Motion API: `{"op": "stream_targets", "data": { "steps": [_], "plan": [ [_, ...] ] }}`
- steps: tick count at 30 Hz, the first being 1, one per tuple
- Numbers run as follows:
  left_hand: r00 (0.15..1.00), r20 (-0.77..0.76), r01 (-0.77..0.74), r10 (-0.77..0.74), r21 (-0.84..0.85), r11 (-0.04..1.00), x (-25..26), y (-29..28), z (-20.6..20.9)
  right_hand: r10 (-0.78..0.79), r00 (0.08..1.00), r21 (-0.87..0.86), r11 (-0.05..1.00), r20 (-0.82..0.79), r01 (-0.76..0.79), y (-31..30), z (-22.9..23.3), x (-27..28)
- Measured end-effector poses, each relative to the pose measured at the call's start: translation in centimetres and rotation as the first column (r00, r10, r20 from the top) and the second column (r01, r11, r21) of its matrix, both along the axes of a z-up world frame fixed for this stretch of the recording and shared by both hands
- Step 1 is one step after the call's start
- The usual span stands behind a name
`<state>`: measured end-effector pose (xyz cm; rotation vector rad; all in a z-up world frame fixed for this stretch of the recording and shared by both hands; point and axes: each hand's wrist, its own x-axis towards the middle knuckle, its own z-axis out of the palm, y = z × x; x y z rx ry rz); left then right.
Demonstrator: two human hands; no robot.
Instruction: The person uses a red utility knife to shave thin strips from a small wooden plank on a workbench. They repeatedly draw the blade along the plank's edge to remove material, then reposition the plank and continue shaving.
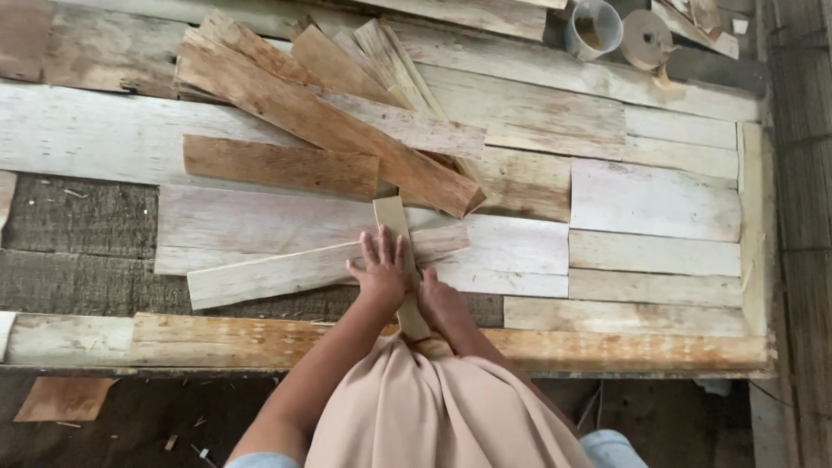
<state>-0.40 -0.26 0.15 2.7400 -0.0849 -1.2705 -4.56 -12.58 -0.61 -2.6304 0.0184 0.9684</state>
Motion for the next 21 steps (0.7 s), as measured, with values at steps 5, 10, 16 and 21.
{"op": "stream_targets", "data": {
  "steps": [5,10,16,21],
  "plan": [
    [1.0,0.018,0.005,-0.005,0.002,1.0,-0.1,-0.3,-1.7,0.138,0.989,-0.125,0.984,0.053,-0.13,0.4,2.5,-0.9],
    [1.0,0.016,-0.006,0.007,-0.023,1.0,-0.1,-0.1,0.0,0.031,0.999,-0.009,1.0,0.042,-0.03,-1.1,0.2,-0.9],
    [0.999,0.003,-0.032,0.032,-0.042,0.999,-0.3,0.0,1.3,0.055,0.995,-0.102,0.994,0.089,-0.045,-0.6,-2.0,-1.0],
    [0.999,-0.003,-0.042,0.041,-0.058,0.997,-0.2,0.1,2.3,0.106,0.987,-0.125,0.988,0.117,-0.091,-0.3,-2.3,-0.7]
  ]
}}
